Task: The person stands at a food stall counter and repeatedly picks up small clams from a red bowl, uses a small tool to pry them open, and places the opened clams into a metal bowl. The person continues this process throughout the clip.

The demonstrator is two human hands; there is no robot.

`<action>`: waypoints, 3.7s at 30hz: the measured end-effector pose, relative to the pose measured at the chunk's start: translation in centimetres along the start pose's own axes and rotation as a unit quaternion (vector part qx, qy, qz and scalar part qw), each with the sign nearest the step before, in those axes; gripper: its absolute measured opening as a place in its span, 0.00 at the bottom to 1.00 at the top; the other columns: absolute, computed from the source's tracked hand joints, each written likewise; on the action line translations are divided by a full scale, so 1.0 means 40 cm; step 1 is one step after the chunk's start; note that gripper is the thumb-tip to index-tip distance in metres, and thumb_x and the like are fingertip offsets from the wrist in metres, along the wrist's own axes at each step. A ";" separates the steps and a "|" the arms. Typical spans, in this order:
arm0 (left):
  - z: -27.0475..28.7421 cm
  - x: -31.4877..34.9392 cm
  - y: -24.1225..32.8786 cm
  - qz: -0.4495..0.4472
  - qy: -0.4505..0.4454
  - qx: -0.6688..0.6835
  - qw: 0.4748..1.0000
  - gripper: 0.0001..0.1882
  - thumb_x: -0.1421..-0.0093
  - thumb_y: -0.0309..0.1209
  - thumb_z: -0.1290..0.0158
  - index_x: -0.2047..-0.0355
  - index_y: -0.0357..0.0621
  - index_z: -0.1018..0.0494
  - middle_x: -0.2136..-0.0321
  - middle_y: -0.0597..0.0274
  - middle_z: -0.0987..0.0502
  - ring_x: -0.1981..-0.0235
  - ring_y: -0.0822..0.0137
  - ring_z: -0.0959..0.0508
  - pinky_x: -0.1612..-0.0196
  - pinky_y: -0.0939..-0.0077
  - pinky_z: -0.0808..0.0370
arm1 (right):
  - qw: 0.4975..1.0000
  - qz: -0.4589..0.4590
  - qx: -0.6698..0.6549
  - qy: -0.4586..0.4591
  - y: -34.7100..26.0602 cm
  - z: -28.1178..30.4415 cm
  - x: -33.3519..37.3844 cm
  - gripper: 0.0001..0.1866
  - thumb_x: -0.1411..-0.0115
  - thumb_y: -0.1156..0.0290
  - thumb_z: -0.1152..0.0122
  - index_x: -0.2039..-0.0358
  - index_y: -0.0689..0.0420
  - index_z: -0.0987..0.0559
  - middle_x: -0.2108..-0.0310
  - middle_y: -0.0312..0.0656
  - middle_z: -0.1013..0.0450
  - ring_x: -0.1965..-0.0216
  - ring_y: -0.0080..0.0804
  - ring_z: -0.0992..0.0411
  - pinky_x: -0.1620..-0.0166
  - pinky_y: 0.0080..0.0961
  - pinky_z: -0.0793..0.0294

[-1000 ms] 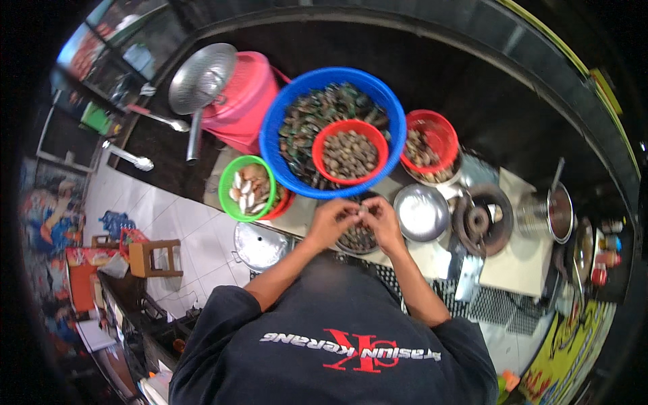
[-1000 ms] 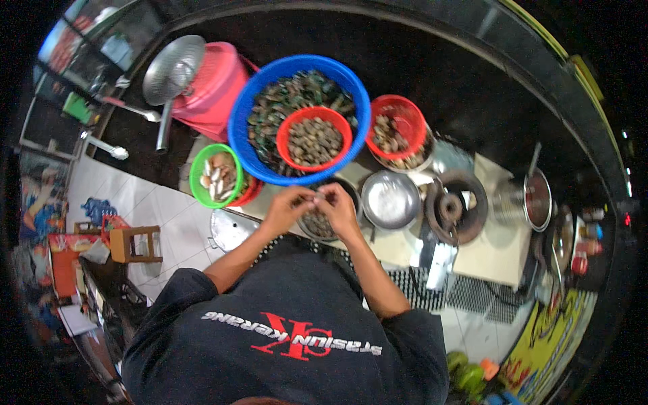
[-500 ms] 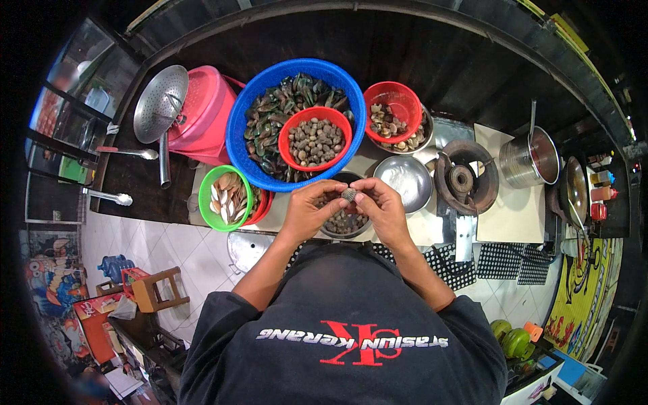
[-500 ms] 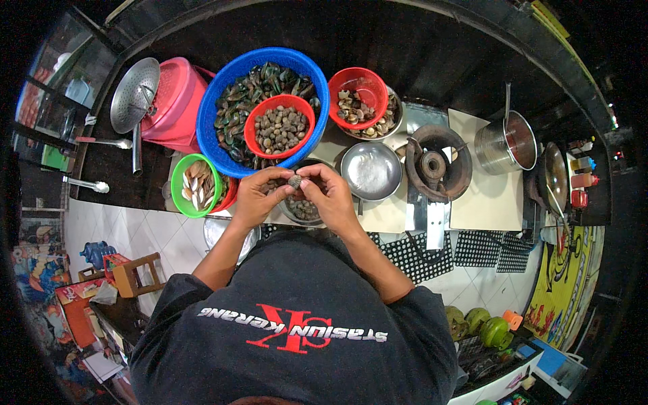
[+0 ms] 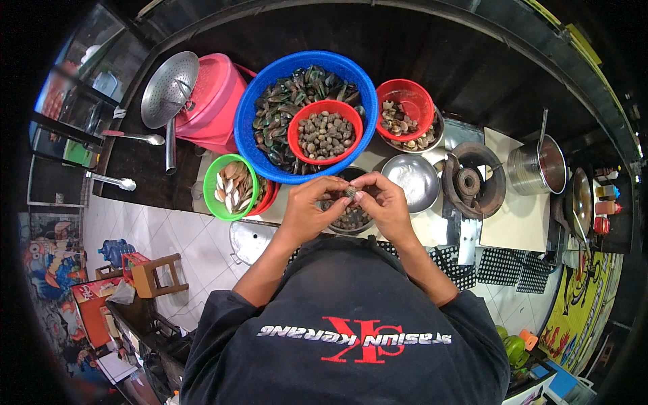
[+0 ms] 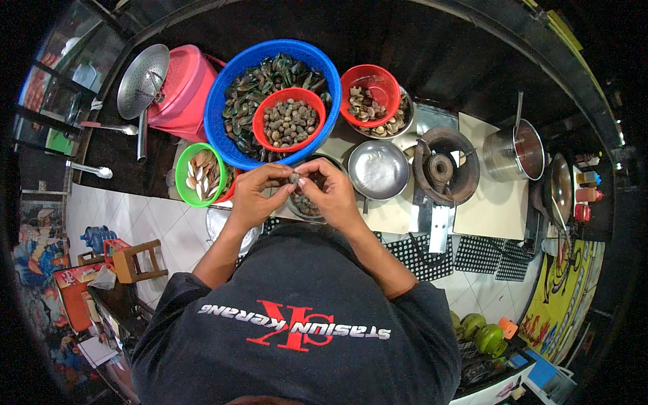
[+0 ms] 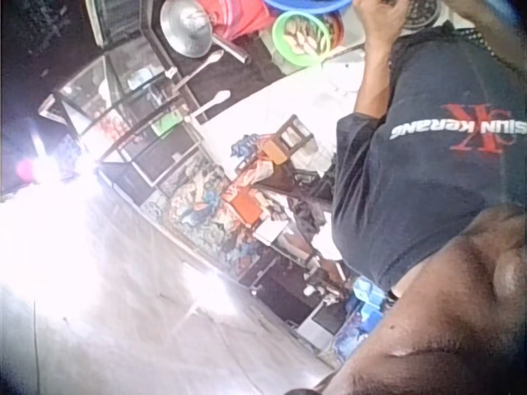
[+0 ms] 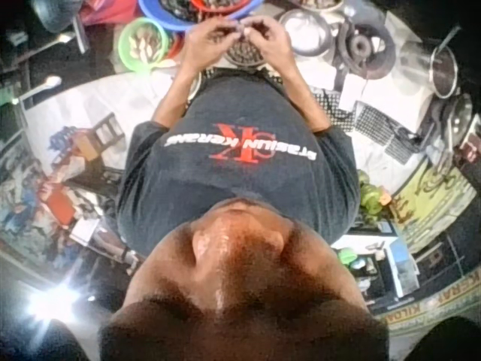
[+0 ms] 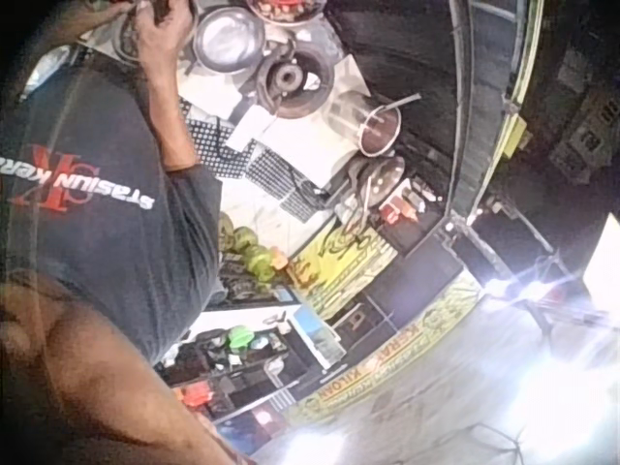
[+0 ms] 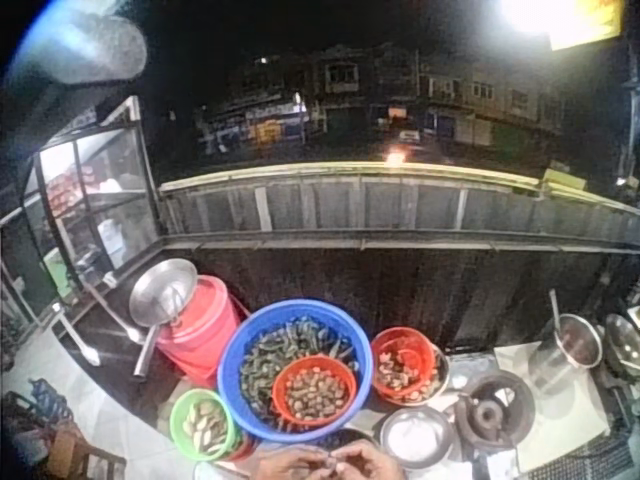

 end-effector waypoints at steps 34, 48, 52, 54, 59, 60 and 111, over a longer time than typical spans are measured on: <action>0.046 -0.067 0.017 -0.097 0.057 -0.101 0.988 0.13 0.56 0.18 0.40 0.67 0.32 0.25 0.66 0.50 0.20 0.65 0.61 0.18 0.63 0.73 0.19 | 0.989 0.074 0.123 -0.029 -0.054 -0.017 -0.102 0.09 0.45 0.82 0.45 0.63 0.65 0.25 0.63 0.40 0.31 0.61 0.23 0.32 0.57 0.19 0.32; 0.053 -0.087 0.006 -0.077 0.072 -0.101 0.989 0.13 0.56 0.17 0.41 0.67 0.31 0.25 0.66 0.50 0.20 0.65 0.62 0.18 0.63 0.74 0.18 | 0.993 0.057 0.103 -0.012 -0.018 0.001 -0.137 0.08 0.47 0.79 0.41 0.65 0.64 0.24 0.67 0.37 0.29 0.68 0.17 0.32 0.66 0.16 0.31; 0.054 -0.092 0.000 -0.053 0.074 -0.102 0.991 0.13 0.55 0.18 0.41 0.66 0.32 0.24 0.65 0.50 0.20 0.65 0.62 0.18 0.62 0.73 0.19 | 0.995 0.062 0.081 -0.016 -0.024 0.001 -0.144 0.09 0.47 0.77 0.38 0.64 0.64 0.24 0.67 0.37 0.29 0.67 0.17 0.32 0.65 0.17 0.31; 0.052 -0.094 -0.002 -0.045 0.070 -0.093 0.992 0.13 0.54 0.19 0.41 0.65 0.32 0.24 0.65 0.50 0.20 0.65 0.62 0.18 0.63 0.73 0.19 | 0.993 0.065 0.100 -0.019 -0.024 0.006 -0.146 0.10 0.46 0.75 0.36 0.64 0.63 0.24 0.66 0.37 0.28 0.65 0.19 0.31 0.62 0.19 0.31; 0.057 -0.106 -0.010 -0.012 0.074 -0.066 0.995 0.13 0.55 0.19 0.41 0.66 0.32 0.23 0.68 0.52 0.20 0.67 0.65 0.18 0.63 0.75 0.20 | 0.996 0.027 0.079 -0.023 -0.016 0.005 -0.152 0.09 0.43 0.74 0.38 0.64 0.63 0.23 0.66 0.37 0.29 0.67 0.18 0.31 0.63 0.17 0.31; 0.059 -0.109 -0.016 0.011 0.070 -0.054 0.996 0.13 0.55 0.19 0.42 0.66 0.31 0.24 0.68 0.52 0.19 0.66 0.66 0.18 0.62 0.75 0.20 | 0.995 0.039 0.085 -0.022 -0.027 0.003 -0.155 0.09 0.43 0.74 0.38 0.63 0.63 0.23 0.66 0.37 0.29 0.67 0.18 0.31 0.63 0.17 0.31; 0.071 -0.085 -0.003 -0.004 0.035 -0.076 0.996 0.16 0.51 0.22 0.41 0.59 0.34 0.23 0.61 0.51 0.21 0.61 0.64 0.19 0.60 0.73 0.21 | 0.999 0.020 0.032 -0.020 0.000 -0.012 -0.143 0.08 0.42 0.80 0.43 0.61 0.63 0.26 0.66 0.34 0.28 0.64 0.16 0.31 0.60 0.15 0.30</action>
Point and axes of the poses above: each hand's wrist, its own x-axis away from the middle knuckle, its own z-axis out of the back of the hand, y = z × x, the point moved 7 cm from there along -x, towards the middle knuckle
